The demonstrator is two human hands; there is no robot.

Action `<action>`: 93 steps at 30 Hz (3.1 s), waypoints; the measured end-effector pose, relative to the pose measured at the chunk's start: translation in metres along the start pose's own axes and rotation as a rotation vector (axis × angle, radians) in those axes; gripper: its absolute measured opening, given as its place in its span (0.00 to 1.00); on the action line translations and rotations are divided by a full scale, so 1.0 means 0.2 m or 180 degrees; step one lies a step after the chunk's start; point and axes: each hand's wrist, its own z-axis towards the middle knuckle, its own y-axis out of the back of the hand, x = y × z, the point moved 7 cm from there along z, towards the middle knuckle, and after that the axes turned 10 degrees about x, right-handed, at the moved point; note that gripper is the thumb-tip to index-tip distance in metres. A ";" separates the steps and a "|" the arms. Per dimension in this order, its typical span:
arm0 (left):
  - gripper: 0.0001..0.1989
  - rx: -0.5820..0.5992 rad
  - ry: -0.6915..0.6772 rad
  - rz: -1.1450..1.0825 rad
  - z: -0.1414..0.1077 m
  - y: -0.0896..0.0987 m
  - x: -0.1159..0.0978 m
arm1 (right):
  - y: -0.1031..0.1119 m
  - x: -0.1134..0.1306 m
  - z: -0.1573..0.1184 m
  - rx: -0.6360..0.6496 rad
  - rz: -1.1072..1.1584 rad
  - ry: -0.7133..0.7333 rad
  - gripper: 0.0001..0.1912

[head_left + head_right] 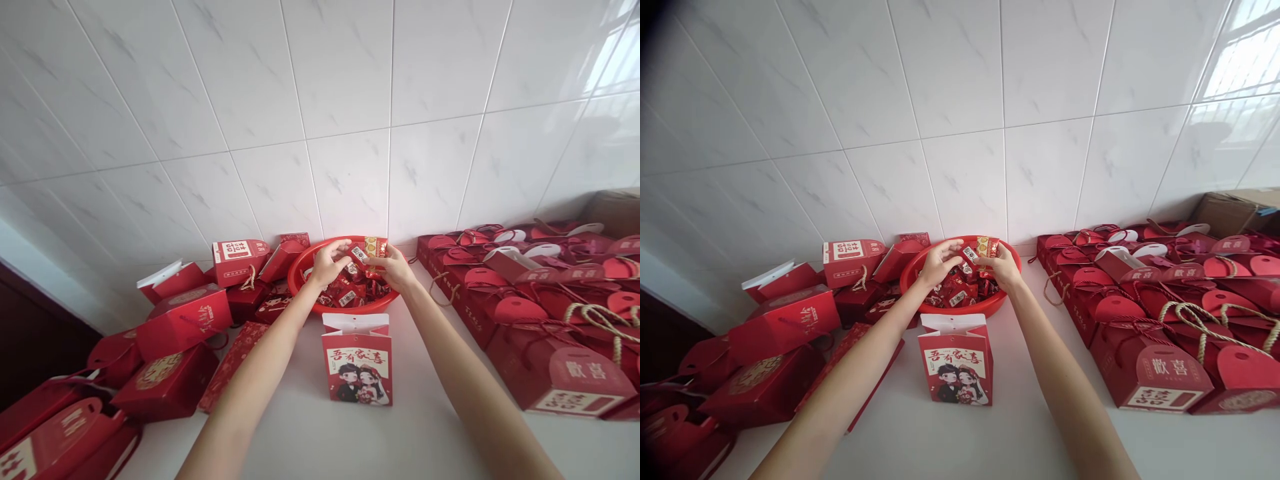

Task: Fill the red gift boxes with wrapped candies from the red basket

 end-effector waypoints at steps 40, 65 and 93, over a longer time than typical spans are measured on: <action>0.25 0.0929 0.1000 0.1948 0.10 0.09 0.07 | 0.09 0.03 -0.01 -0.0715 0.0530 0.0166 0.16; 0.16 0.0812 0.0463 0.0886 0.08 0.02 0.07 | 0.08 0.02 0.00 -0.0547 0.0448 0.0158 0.16; 0.22 0.1983 0.1256 0.2953 -0.05 -0.06 0.03 | 0.09 0.01 -0.01 -0.0652 0.0508 0.0034 0.17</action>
